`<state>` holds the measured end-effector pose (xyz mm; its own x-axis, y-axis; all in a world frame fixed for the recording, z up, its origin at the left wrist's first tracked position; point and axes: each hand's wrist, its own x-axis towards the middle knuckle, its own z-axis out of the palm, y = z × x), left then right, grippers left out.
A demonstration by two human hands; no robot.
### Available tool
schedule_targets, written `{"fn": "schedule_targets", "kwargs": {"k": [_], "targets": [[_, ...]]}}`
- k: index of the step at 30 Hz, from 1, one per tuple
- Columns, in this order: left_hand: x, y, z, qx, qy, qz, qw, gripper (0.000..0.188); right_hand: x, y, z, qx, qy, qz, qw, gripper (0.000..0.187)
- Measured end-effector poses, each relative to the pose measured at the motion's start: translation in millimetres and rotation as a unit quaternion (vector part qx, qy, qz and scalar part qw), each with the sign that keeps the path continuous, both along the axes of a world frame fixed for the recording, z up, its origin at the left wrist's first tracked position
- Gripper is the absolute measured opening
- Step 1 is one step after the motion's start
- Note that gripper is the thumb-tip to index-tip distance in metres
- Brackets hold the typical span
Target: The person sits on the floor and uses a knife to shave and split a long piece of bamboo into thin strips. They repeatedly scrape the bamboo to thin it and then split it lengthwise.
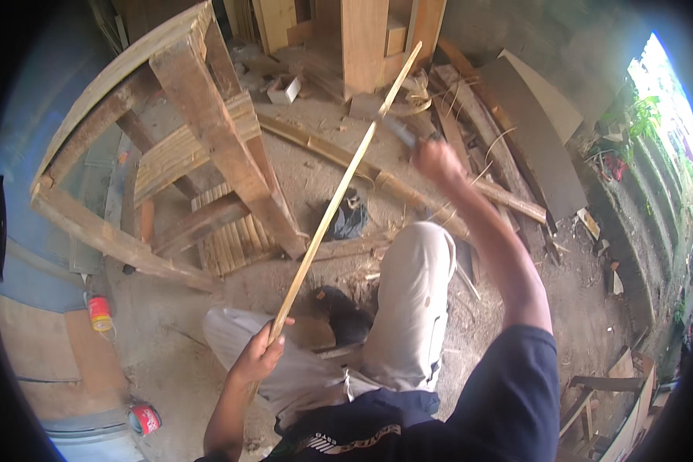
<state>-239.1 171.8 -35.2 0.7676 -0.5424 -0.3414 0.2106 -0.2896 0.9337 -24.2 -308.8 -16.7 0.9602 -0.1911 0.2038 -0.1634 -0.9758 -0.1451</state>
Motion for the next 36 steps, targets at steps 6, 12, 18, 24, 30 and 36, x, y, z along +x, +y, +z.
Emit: {"fn": "schedule_targets", "kwargs": {"k": [6, 12, 18, 24, 30, 36], "targets": [[-5, -1, -2, 0.023, 0.004, -0.022, 0.999, 0.037, 6, -28, 6, -0.022, -0.091, -0.141, 0.986, 0.029], [12, -26, -15, -0.01, 0.001, -0.008, 1.0, 0.038, -21, 13, -9, 0.054, 0.053, -0.012, 0.997, 0.03], [64, -84, -19, 0.076, -0.178, 0.09, 0.977, 0.025, -106, 125, -20, -0.044, 0.109, 0.259, 0.959, 0.025], [69, -115, -3, 0.046, -0.195, 0.13, 0.971, 0.028, -110, 124, 8, -0.001, 0.049, 0.217, 0.975, 0.018], [67, -124, -2, 0.002, -0.25, 0.155, 0.956, 0.02, -115, 138, 23, 0.046, 0.114, 0.228, 0.966, 0.02], [70, -120, 2, 0.01, -0.217, 0.131, 0.967, 0.033, -105, 138, 39, 0.002, 0.024, 0.059, 0.998, 0.024]]}}
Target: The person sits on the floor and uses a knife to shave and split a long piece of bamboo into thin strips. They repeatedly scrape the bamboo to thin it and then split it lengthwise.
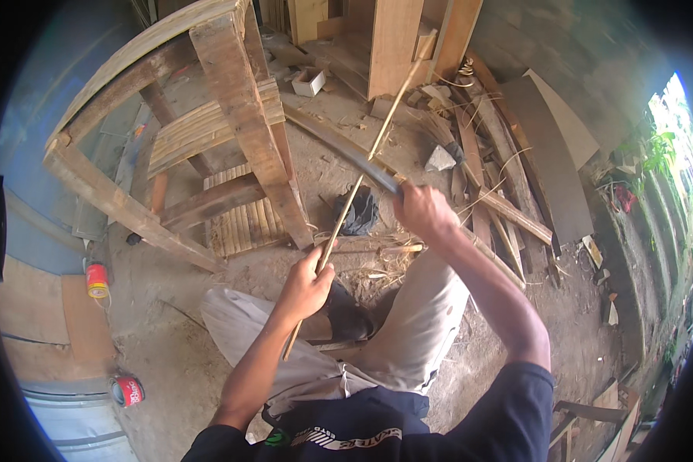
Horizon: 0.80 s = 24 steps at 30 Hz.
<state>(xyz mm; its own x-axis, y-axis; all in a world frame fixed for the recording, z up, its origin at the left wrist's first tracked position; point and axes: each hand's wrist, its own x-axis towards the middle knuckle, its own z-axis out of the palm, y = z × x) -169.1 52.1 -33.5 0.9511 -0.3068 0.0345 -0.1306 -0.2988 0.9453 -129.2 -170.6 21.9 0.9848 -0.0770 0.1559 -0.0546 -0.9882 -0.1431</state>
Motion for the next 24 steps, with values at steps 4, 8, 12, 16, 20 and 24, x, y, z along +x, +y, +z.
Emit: {"fn": "schedule_targets", "kwargs": {"k": [4, 8, 12, 16, 20, 24], "targets": [[-4, 4, 2, -0.003, -0.003, -0.04, 0.999, 0.039, -2, -9, -13, -0.043, 0.0, 0.242, 0.969, 0.022], [-17, 24, -5, -0.012, 0.052, -0.057, 0.997, 0.039, 17, -43, -25, 0.106, -0.016, -0.03, 0.994, 0.021], [-21, 35, -16, -0.04, 0.031, -0.092, 0.994, 0.039, 45, -94, -43, 0.047, -0.008, 0.009, 0.999, 0.027], [-36, 56, -12, -0.007, 0.093, -0.143, 0.985, 0.041, 64, -155, -50, 0.042, -0.061, -0.107, 0.991, 0.032], [-62, 97, -4, 0.001, 0.193, -0.158, 0.968, 0.04, 71, -220, -37, 0.029, -0.116, -0.254, 0.96, 0.033], [-50, 125, -6, -0.014, 0.189, -0.173, 0.966, 0.041, 64, -219, -40, 0.183, -0.087, -0.182, 0.962, 0.041]]}}
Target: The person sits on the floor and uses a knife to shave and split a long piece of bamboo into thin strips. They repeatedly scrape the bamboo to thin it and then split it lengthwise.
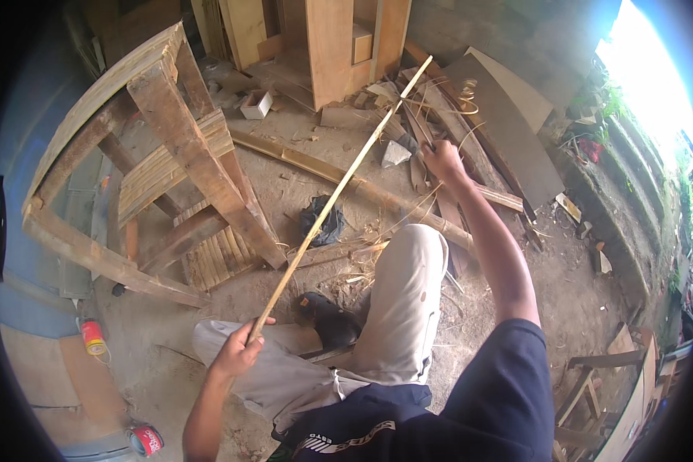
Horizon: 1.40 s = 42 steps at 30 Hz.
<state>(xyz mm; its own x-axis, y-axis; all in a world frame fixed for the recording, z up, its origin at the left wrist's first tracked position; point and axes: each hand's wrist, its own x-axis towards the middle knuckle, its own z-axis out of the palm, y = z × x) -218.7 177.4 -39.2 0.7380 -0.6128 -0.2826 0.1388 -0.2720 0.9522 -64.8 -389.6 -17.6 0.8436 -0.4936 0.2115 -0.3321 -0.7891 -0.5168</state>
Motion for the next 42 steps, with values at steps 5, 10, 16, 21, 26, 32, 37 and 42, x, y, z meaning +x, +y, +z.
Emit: {"fn": "schedule_targets", "kwargs": {"k": [5, 10, 16, 21, 26, 32, 37, 42], "targets": [[32, 23, 13, 0.024, 0.061, -0.066, 0.996, 0.045, 8, 81, 0, 0.553, -0.1, 0.02, 0.827, 0.051], [47, 51, 43, 0.109, 0.075, -0.103, 0.986, 0.049, 30, 145, -13, 0.619, -0.123, -0.01, 0.775, 0.031], [46, 109, 103, 0.43, -0.295, 0.152, 0.84, 0.038, 54, 187, -80, 0.64, -0.083, -0.079, 0.76, 0.027], [38, 122, 78, 0.354, -0.646, 0.42, 0.531, 0.028, 71, 191, -130, 0.736, -0.064, -0.099, 0.667, 0.028], [43, 49, 19, -0.009, -0.309, 0.553, 0.774, 0.067, 79, 198, -144, 0.771, -0.04, -0.096, 0.628, 0.024], [130, -7, 98, -0.398, -0.396, 0.433, 0.705, 0.083, 38, 260, -128, 0.782, 0.009, -0.016, 0.623, 0.028], [170, -29, 210, -0.451, -0.356, 0.362, 0.734, 0.07, -4, 298, -89, 0.802, 0.088, 0.034, 0.589, 0.047], [203, -58, 279, -0.413, -0.357, 0.283, 0.789, 0.063, -54, 305, -67, 0.73, 0.156, 0.138, 0.651, 0.051]]}}
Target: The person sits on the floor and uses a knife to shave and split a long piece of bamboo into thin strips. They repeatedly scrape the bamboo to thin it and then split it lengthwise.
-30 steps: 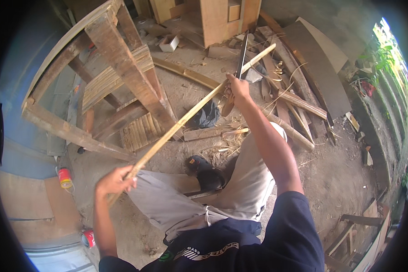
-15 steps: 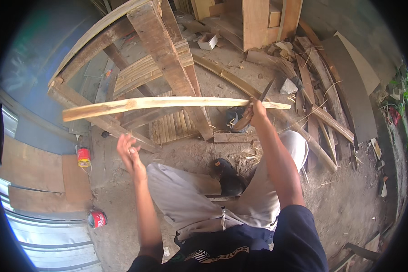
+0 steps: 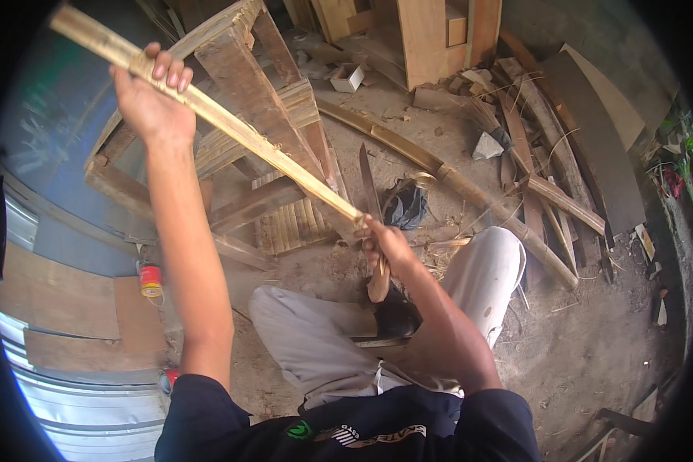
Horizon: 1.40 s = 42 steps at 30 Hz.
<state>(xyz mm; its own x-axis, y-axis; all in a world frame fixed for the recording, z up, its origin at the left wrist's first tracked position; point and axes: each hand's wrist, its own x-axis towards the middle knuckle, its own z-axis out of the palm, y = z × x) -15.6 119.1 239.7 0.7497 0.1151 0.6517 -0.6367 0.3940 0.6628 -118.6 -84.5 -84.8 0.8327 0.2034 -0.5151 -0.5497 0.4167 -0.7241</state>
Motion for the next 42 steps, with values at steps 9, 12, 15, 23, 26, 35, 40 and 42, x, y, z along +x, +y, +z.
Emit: {"fn": "schedule_targets", "kwargs": {"k": [9, 12, 15, 23, 26, 35, 40, 42], "targets": [[17, -72, -7, -0.018, 0.024, -0.023, 0.999, 0.045, -56, 12, -29, -0.207, -0.133, -0.155, 0.957, 0.023], [15, -86, -5, 0.0, 0.025, -0.013, 1.0, 0.044, -61, 12, -34, -0.216, -0.147, -0.172, 0.95, 0.024], [15, -94, 6, -0.01, 0.003, -0.027, 1.0, 0.043, -63, 13, -38, -0.224, -0.166, -0.169, 0.945, 0.027], [21, -102, 38, -0.014, -0.043, -0.027, 0.999, 0.044, -54, 18, -1, -0.268, -0.239, -0.164, 0.919, 0.024], [26, -104, 32, -0.005, -0.049, -0.062, 0.997, 0.043, -44, 18, 48, -0.284, -0.308, -0.18, 0.89, 0.024], [25, -115, 19, 0.057, -0.027, 0.012, 0.998, 0.036, -10, 14, 233, -0.36, -0.508, -0.244, 0.743, 0.027], [10, -123, 19, -0.003, -0.028, -0.027, 0.999, 0.032, 5, 20, 271, -0.417, -0.527, -0.204, 0.712, 0.044], [5, -122, 16, 0.048, -0.011, -0.004, 0.999, 0.033, 8, 22, 269, -0.422, -0.545, -0.228, 0.687, 0.044]]}}
